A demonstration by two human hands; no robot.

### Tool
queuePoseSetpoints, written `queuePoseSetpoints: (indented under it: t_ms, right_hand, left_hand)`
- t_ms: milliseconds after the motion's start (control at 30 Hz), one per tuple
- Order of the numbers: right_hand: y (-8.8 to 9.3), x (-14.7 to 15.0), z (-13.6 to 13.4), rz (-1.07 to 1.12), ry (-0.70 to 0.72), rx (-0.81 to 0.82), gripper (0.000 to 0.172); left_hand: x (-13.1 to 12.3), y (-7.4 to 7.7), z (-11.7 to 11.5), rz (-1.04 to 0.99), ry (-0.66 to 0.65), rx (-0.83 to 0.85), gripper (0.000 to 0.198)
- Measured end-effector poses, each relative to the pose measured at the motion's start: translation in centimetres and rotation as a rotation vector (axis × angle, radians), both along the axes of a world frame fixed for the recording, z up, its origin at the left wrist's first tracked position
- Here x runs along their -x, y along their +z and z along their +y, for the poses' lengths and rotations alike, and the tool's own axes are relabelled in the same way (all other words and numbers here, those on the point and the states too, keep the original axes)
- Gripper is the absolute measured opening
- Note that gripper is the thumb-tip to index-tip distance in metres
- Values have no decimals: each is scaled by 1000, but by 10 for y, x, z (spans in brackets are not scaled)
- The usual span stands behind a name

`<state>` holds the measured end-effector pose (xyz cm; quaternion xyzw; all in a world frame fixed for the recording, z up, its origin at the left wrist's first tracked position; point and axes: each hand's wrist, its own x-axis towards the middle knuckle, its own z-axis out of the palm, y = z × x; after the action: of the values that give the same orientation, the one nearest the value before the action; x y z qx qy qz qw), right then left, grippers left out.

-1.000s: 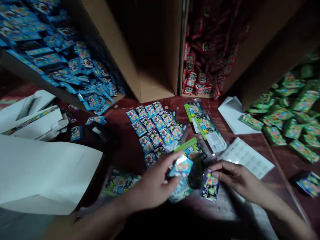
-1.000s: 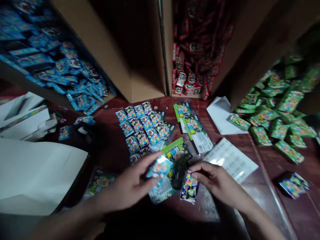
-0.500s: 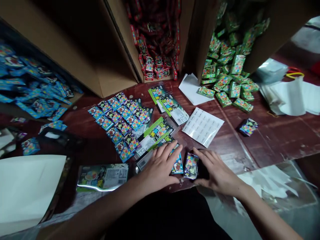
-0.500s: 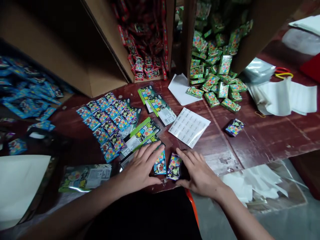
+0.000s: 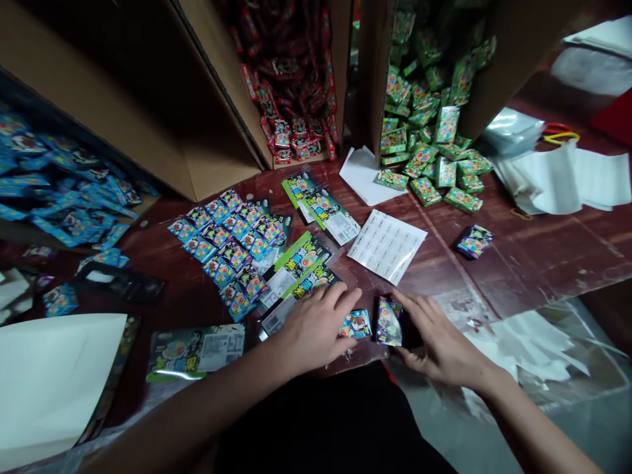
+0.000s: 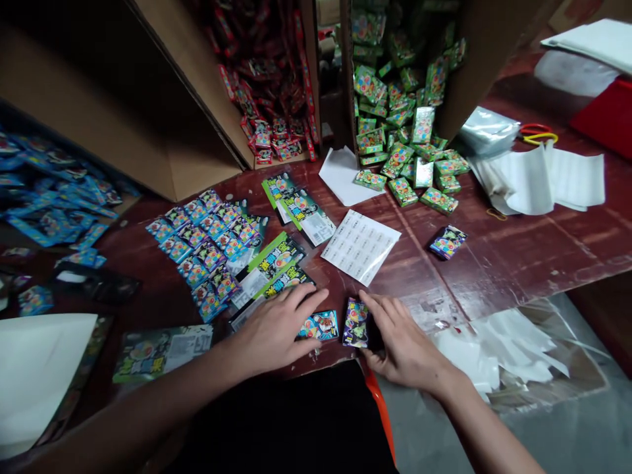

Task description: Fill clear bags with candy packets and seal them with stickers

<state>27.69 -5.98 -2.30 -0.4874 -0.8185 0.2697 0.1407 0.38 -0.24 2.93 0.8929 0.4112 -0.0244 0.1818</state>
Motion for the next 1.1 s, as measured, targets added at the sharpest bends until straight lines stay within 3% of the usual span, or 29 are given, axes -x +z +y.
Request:
queuePoseSetpoints:
  t_ms: [100,233,367,567,733,900,1000,1100]
  right_hand:
    - [-2,1,-4,-6,1,-4,90]
    - [-3,7,-8,-18,9,-15,91]
    - [-2,10,-7,-24,54,-19,92]
    - [-14,16,-1,16,143,-104,121]
    - [-25,27,4,49,127,-136,102]
    - [-25,28,5,47,115,-105,112]
    - [-27,29,4,69,124,-97,107]
    - [-30,30,3,78,101,-85,104]
  left_hand:
    - [0,-5,-4,-17,-56,-18,57]
    - [-20,-21,-16,30,146,-8,53]
    - [-21,-28,-22,-1,230,48,60]
    - [9,-26,-19,-175,-5,11,117]
    - [4,-36,-20,-225,18,32,109]
    - [-4,-42,-30,-237,70,47,115]
    - [15,-36,-39,-213,50,-2,118]
    - [63,-21,-53,-144,94,-90,109]
